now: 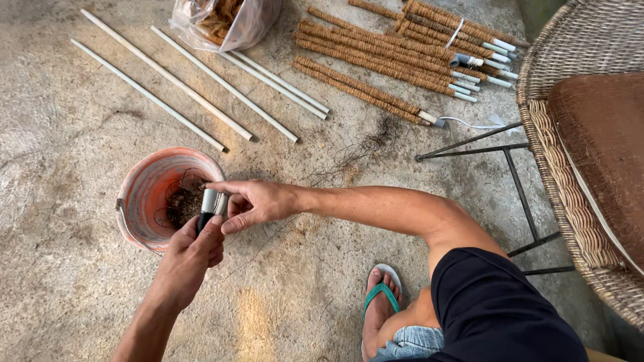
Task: The person is assembling a broom by wrapping a thin wire around a bundle of fibers attached to a white plastic handle. The person repeatedly winds the wire to secure the fibers to the handle.
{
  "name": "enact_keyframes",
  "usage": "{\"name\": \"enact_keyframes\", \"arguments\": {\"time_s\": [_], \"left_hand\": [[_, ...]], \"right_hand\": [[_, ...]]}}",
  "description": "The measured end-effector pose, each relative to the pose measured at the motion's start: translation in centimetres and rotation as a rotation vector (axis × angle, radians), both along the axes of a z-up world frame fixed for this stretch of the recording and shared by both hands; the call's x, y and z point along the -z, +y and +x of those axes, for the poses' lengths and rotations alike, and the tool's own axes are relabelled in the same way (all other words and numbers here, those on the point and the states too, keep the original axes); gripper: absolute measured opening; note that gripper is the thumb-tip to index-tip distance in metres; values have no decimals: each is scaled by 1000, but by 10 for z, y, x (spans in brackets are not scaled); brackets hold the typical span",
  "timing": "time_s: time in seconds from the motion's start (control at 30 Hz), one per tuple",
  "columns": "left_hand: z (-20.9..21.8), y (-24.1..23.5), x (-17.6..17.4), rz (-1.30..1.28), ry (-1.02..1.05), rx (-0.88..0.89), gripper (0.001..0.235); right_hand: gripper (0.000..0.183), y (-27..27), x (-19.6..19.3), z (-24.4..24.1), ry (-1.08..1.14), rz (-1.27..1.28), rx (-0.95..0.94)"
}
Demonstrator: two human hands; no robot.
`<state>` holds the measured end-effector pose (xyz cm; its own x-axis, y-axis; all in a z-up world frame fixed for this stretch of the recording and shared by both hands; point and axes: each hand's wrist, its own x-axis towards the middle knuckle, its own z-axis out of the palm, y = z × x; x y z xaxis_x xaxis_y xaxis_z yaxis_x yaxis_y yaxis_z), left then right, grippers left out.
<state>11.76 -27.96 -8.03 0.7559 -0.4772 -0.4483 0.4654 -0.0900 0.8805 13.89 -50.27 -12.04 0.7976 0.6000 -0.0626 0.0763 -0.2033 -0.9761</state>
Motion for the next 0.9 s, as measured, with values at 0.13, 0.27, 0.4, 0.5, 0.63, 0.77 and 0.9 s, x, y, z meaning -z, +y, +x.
{"name": "enact_keyframes", "arguments": {"time_s": [0.13,0.27,0.4,0.5,0.63,0.77,0.9], "left_hand": [[4,5,9,39,12,-57,30],[7,9,19,33,40,-78,29],[10,11,28,25,84,-72,25],[10,11,33,-8,129,-23,26],[11,11,35,-95,202,15,27],[11,13,35,-155,295,64,30],[9,14,37,-213,287,142,32]], "right_hand": [[89,2,8,0,-15,-151,18],[50,4,13,-5,-93,-205,3],[27,3,14,-3,-194,-77,21],[21,1,13,0,-285,12,75],[18,-4,10,1,-365,8,84],[17,-7,7,-1,-395,46,82],[16,-7,2,-5,-423,-12,79]]}}
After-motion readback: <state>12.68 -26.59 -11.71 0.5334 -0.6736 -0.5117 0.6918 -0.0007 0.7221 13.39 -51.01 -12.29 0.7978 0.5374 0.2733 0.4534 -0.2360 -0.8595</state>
